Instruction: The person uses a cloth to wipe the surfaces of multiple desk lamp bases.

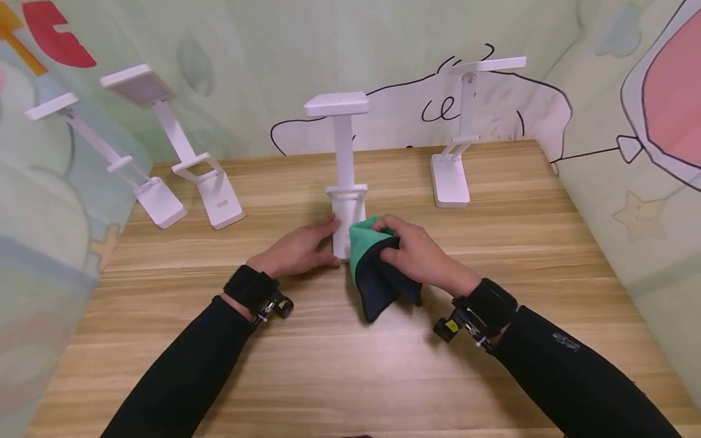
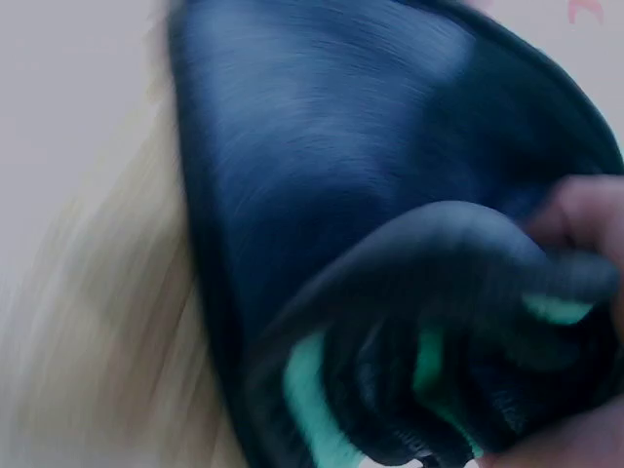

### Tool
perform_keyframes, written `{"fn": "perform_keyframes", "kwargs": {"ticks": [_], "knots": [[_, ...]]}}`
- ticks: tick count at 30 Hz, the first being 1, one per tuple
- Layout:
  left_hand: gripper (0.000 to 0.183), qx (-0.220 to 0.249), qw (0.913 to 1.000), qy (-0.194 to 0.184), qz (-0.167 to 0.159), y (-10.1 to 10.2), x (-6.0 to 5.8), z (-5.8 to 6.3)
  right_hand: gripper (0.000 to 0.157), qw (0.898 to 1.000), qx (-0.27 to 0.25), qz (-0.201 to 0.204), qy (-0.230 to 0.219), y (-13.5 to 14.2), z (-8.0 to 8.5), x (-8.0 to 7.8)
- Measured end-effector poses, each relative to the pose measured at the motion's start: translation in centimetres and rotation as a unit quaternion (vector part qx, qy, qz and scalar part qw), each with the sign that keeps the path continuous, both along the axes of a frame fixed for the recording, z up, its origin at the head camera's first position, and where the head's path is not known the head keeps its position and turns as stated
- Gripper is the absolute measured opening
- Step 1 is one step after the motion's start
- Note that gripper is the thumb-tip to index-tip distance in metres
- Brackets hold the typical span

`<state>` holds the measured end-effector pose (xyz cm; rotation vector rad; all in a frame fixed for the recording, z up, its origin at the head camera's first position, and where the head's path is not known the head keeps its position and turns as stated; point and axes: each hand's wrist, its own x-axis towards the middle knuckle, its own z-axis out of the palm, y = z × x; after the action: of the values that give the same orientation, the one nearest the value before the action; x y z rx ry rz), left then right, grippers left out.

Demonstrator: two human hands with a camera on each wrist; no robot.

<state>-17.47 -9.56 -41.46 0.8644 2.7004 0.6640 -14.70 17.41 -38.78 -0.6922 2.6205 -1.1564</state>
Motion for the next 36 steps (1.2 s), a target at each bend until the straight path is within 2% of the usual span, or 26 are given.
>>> {"fn": "perform_keyframes", "kwargs": {"ticks": [2,4,6,8,11,14,16,18,20,22,23,24,25,26,27,28,29,30,31,32,33,34,36], "knots": [[0.055,0.04,0.9986,-0.016,0.03,-0.1,0.7,1.1,0.034,0.997,-0.058,-0.049,-0.031,-0.3,0.1,0.0],[0.04,0.101,0.9924,-0.036,0.06,-0.2,1.6,2.5,0.033,0.989,-0.107,-0.081,-0.054,-0.7,0.3,0.1],[0.033,0.173,0.9799,-0.065,0.075,0.1,2.5,3.7,0.033,0.98,-0.152,-0.103,-0.075,-1.1,0.5,0.2],[0.034,0.229,0.9669,-0.092,0.067,0.5,3.2,4.3,0.034,0.97,-0.193,-0.119,-0.092,-1.5,0.6,0.3],[0.054,0.241,0.9653,-0.097,0.032,1.5,4.1,4.4,0.034,0.95,-0.254,-0.136,-0.122,-2.7,0.7,0.4],[0.07,0.216,0.9745,-0.058,0.02,2.5,4.8,4.2,0.035,0.931,-0.297,-0.15,-0.147,-4.4,0.9,0.9],[0.074,0.208,0.9772,-0.031,0.027,3.1,5.1,3.9,0.035,0.917,-0.327,-0.156,-0.167,-5.6,1.1,1.5],[0.076,0.207,0.9775,-0.011,0.04,3.5,5.4,3.7,0.036,0.894,-0.375,-0.142,-0.2,-6.4,1.3,2.2],[0.077,0.208,0.9761,-0.001,0.062,3.6,5.5,3.5,0.04,0.868,-0.423,-0.102,-0.239,-6.8,1.5,2.8],[0.075,0.208,0.9742,0.01,0.086,3.5,5.5,3.4,0.047,0.85,-0.45,-0.045,-0.27,-6.7,1.7,3.2],[0.073,0.207,0.9732,0.016,0.098,3.3,5.4,3.3,0.051,0.846,-0.451,-0.015,-0.284,-6.6,1.8,3.3],[0.069,0.204,0.9725,0.023,0.11,3.1,5.3,3.4,0.054,0.85,-0.439,0.011,-0.291,-6.3,1.8,3.2],[0.065,0.198,0.9723,0.032,0.119,2.7,5.1,3.4,0.055,0.859,-0.42,0.029,-0.291,-5.9,1.8,3.1],[0.061,0.192,0.9724,0.045,0.125,2.3,4.9,3.4,0.054,0.876,-0.391,0.037,-0.28,-5.4,1.7,2.9],[0.059,0.177,0.9738,0.059,0.13,1.8,4.7,3.5,0.051,0.897,-0.355,0.038,-0.26,-4.9,1.6,2.7],[0.057,0.158,0.9753,0.077,0.134,1.3,4.4,3.6,0.048,0.925,-0.306,0.034,-0.222,-4.2,1.4,2.4],[0.056,0.132,0.9765,0.094,0.142,0.7,4.1,3.6,0.045,0.954,-0.245,0.027,-0.169,-3.6,1.1,2.1],[0.055,0.102,0.9767,0.11,0.153,0.1,3.9,3.7,0.041,0.979,-0.174,0.015,-0.108,-2.9,0.8,1.8],[0.054,0.07,0.9759,0.126,0.163,-0.4,3.6,3.7,0.038,0.994,-0.101,0.003,-0.046,-2.3,0.5,1.5],[0.054,0.039,0.9747,0.136,0.172,-0.9,3.3,3.8,0.037,0.999,-0.032,-0.006,0.012,-1.8,0.1,1.2],[0.054,0.009,0.9743,0.142,0.175,-1.2,3.1,3.8,0.037,0.997,0.032,-0.009,0.064,-1.4,-0.4,1.0],[0.054,-0.018,0.9742,0.144,0.173,-1.3,2.9,3.9,0.039,0.99,0.086,-0.005,0.111,-1.1,-0.8,0.6],[0.055,-0.057,0.9764,0.141,0.154,-1.1,2.8,4.1,0.047,0.976,0.147,0.021,0.158,-0.9,-1.6,0.1]]}}
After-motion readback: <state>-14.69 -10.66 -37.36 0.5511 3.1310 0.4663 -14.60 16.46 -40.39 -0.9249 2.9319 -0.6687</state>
